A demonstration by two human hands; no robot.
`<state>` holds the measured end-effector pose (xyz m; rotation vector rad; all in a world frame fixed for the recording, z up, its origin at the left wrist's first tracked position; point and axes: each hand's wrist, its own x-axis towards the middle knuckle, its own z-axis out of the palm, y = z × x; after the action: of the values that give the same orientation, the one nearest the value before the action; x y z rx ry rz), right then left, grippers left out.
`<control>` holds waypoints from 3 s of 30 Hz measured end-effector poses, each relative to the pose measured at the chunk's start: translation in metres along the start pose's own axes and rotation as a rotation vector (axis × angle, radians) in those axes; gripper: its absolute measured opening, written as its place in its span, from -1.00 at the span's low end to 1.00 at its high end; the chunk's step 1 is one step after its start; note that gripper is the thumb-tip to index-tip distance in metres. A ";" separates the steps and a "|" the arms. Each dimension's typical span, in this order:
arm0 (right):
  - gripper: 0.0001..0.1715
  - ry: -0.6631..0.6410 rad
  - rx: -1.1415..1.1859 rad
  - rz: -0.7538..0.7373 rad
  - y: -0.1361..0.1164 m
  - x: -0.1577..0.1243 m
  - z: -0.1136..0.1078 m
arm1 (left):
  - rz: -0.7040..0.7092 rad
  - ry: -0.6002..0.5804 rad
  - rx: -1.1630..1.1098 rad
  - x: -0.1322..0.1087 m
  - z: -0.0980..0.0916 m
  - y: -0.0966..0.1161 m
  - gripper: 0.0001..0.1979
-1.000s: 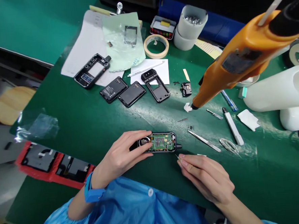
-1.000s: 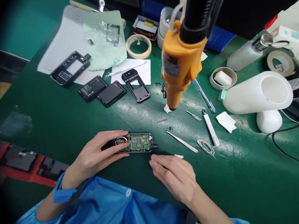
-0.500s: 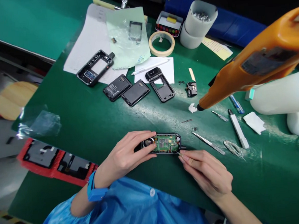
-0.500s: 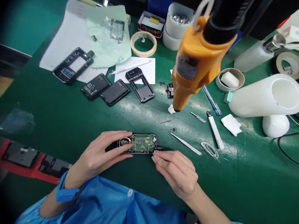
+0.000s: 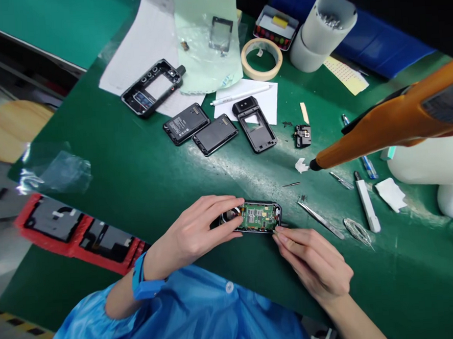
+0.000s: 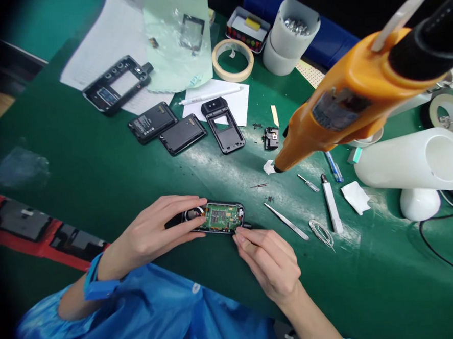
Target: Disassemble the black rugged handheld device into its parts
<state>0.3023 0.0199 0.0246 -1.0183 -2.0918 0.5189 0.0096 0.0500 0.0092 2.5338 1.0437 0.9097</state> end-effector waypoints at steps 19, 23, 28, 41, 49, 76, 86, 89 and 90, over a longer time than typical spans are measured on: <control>-0.61 -0.032 -0.053 -0.011 -0.002 0.002 0.000 | 0.005 0.012 0.007 -0.002 0.002 -0.002 -0.81; -0.59 -0.028 -0.042 -0.009 -0.001 0.003 0.001 | 0.005 0.022 -0.005 -0.003 0.003 -0.003 -0.81; -0.63 -0.017 -0.042 -0.001 -0.001 0.004 0.000 | 0.009 0.007 0.001 -0.002 0.002 -0.004 -0.79; -0.77 -0.036 -0.157 -0.071 0.003 0.010 -0.003 | 0.009 0.032 0.013 0.002 0.006 0.000 -0.75; -0.82 0.005 -0.255 -0.107 0.004 0.010 -0.001 | 0.089 -0.035 -0.217 0.034 0.012 0.011 -0.80; -0.66 0.081 -0.396 0.167 0.033 0.001 -0.035 | 0.094 -0.304 -0.521 0.066 0.028 -0.021 -0.77; -0.64 -0.101 -0.364 0.332 0.052 -0.018 -0.055 | 0.231 -0.242 -0.439 0.061 0.034 -0.029 -0.75; -0.66 -0.084 -0.365 0.351 0.050 -0.016 -0.053 | 0.270 -0.231 -0.425 0.060 0.034 -0.029 -0.76; -0.67 -0.073 -0.358 0.364 0.049 -0.015 -0.052 | 0.273 -0.242 -0.417 0.060 0.034 -0.029 -0.76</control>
<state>0.3731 0.0393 0.0210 -1.6272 -2.1171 0.3650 0.0483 0.1129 -0.0028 2.3787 0.3934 0.7625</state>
